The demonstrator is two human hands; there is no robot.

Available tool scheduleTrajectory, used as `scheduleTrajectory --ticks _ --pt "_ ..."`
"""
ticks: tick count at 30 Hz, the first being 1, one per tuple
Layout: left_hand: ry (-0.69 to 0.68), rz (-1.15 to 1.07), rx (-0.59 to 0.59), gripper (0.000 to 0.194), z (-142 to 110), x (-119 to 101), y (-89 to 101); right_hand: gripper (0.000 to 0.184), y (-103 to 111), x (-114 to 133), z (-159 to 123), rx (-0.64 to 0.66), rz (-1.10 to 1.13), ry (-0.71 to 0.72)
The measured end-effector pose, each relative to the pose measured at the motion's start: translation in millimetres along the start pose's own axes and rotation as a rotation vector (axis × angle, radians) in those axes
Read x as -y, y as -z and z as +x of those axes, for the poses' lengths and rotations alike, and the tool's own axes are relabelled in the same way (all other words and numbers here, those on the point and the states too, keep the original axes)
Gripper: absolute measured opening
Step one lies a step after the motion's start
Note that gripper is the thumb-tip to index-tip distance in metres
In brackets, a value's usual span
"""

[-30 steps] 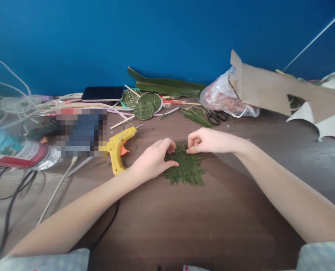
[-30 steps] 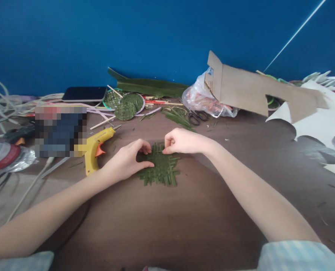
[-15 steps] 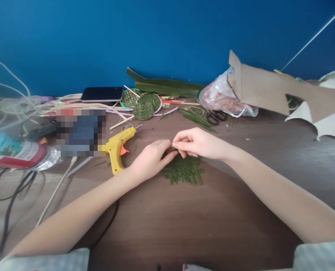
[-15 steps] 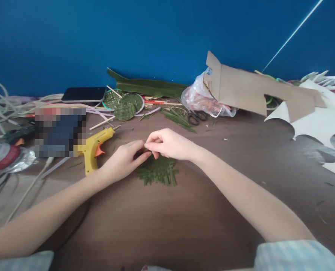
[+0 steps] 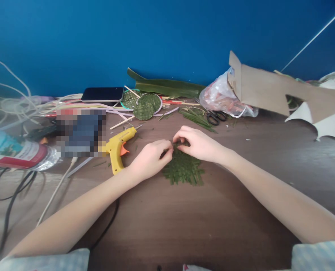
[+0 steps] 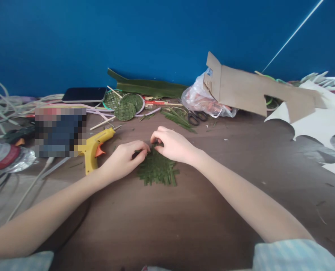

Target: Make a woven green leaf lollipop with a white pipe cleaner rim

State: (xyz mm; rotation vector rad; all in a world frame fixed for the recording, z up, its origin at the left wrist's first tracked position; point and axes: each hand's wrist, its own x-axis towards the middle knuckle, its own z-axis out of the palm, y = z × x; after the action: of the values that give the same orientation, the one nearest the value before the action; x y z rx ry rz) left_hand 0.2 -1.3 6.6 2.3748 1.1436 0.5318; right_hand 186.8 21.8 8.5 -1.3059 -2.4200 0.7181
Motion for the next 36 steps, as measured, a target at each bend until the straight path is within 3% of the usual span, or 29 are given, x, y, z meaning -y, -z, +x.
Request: scheduleTrajectory --ticks 18,25,31,36 --pt "0.016 -0.024 -0.017 0.015 0.5 0.7 0.3 0.011 -0.2 4.2 -1.2 -0.046 0.131 0.101" --pt "0.022 -0.051 -0.021 0.014 0.5 1.4 -0.1 0.006 4.7 7.3 -5.3 0.024 0.250 -0.020" --pt "0.020 -0.045 -0.018 0.015 1.0 1.5 0.4 0.007 7.7 10.0 -5.7 0.065 0.277 -0.015" --pt "-0.038 -0.045 0.016 0.004 -0.2 2.2 -0.2 0.006 9.2 9.0 -5.6 0.073 0.367 -0.037"
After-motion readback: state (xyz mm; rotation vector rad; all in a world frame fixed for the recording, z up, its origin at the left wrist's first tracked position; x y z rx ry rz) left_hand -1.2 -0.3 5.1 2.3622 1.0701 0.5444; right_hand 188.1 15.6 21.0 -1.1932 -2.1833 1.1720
